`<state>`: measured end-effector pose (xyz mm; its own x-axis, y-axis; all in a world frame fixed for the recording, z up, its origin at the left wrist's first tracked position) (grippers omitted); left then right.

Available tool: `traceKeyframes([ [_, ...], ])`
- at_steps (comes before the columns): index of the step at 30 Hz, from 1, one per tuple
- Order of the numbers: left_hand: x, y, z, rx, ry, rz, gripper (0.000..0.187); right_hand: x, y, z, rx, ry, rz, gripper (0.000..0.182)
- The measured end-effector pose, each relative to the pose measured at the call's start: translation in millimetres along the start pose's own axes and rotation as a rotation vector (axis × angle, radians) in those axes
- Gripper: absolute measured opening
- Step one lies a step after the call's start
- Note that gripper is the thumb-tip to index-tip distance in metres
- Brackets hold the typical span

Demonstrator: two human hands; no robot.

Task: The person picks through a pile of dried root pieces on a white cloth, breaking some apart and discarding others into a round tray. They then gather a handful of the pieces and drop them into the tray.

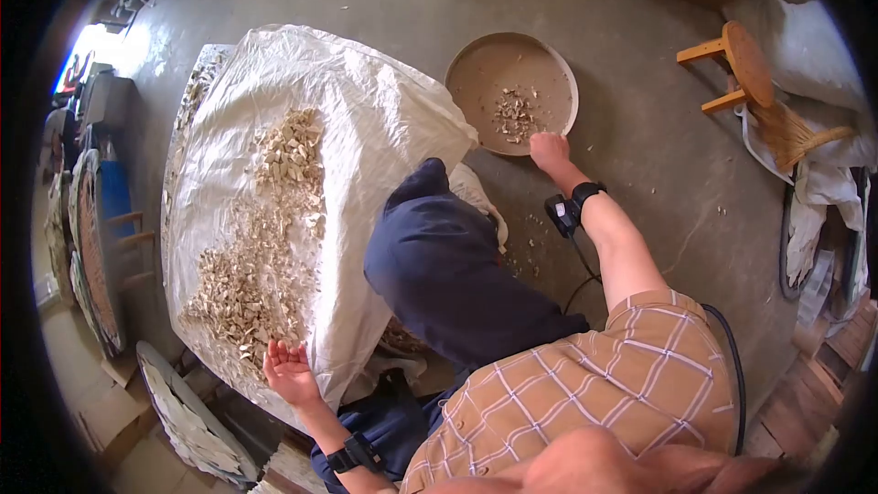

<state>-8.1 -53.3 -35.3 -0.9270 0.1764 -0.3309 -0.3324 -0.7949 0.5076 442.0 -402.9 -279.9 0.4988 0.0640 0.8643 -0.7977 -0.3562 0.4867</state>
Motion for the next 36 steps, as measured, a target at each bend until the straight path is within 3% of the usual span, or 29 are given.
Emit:
traceKeyframes([
  [2,-3.7,1.2,-2.7,0.000,-0.032,0.025,0.027,-2.6,-8.6,-0.1,-0.044,0.049,-0.019,0.023],
  [4,-1.7,1.5,-4.7,0.006,-0.045,0.019,0.027,-13.7,-16.5,2.5,0.088,-0.245,0.022,0.025],
  [8,2.4,2.9,-2.2,0.021,-0.044,0.021,0.027,-17.2,-21.5,3.7,0.113,-0.294,0.115,0.028],
  [10,12.5,-0.2,-0.6,0.026,-0.043,0.010,0.027,-15.6,-27.8,4.8,-0.171,-0.382,0.225,0.032],
  [18,11.8,-4.2,-0.2,0.058,-0.053,-0.025,0.027,-20.0,-24.8,-1.7,-0.026,-0.255,0.244,0.029],
  [20,21.3,-9.0,1.1,0.031,-0.029,-0.064,0.030,-13.2,-24.5,1.3,-0.262,-0.185,0.235,0.025],
  [22,21.9,-7.9,5.9,-0.002,-0.055,-0.045,0.033,-8.5,-26.9,10.1,-0.299,-0.232,0.249,0.023],
  [24,21.1,-8.0,10.3,-0.053,-0.068,-0.003,0.038,4.1,-33.4,19.3,-0.355,-0.494,0.355,0.022],
  [26,25.7,-8.8,22.3,-0.102,-0.178,-0.076,0.043,18.2,-43.1,38.6,-0.247,-0.826,0.296,0.023],
  [27,27.4,-8.0,27.6,-0.137,-0.187,-0.088,0.043,35.8,-40.1,-5.4,-0.154,-0.680,0.359,0.021],
  [28,29.1,-12.6,32.1,-0.171,-0.198,-0.098,0.044,80.1,-2.9,14.8,-0.428,-1.436,0.304,0.019],
  [30,22.2,-16.3,42.2,-0.178,-0.214,0.016,0.040,121.7,22.5,24.2,-0.261,-1.821,0.102,0.018],
  [31,21.4,-28.1,40.7,-0.186,-0.193,-0.027,0.039,145.9,47.7,24.2,-0.149,-1.985,-0.035,0.014],
  [32,31.9,-19.4,53.9,-0.212,-0.167,-0.033,0.038,212.3,98.3,-5.8,-0.104,-2.029,-0.063,0.014],
  [34,24.9,-17.7,60.8,-0.169,-0.127,-0.007,0.035,268.3,139.2,-33.9,0.204,-2.101,-0.256,0.017],
  [35,25.1,-20.2,63.6,-0.185,-0.108,0.000,0.035,293.1,158.5,-54.4,0.231,-2.088,-0.268,0.017],
  [36,28.0,-23.4,64.0,-0.164,-0.145,-0.025,0.033,315.2,181.5,-80.0,0.461,-2.054,-0.393,0.019],
])
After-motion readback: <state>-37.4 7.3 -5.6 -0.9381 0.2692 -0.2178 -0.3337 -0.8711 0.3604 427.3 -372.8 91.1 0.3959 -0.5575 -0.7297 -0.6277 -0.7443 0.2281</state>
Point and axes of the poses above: each hand's wrist, its own y-axis away from the middle knuckle, its own x-axis out of the back of the hand, z = x × y, the point moved 1 cm from there along -y, towards the middle knuckle, and after that the axes turned 2 degrees about -y, right-handed, at the moved point
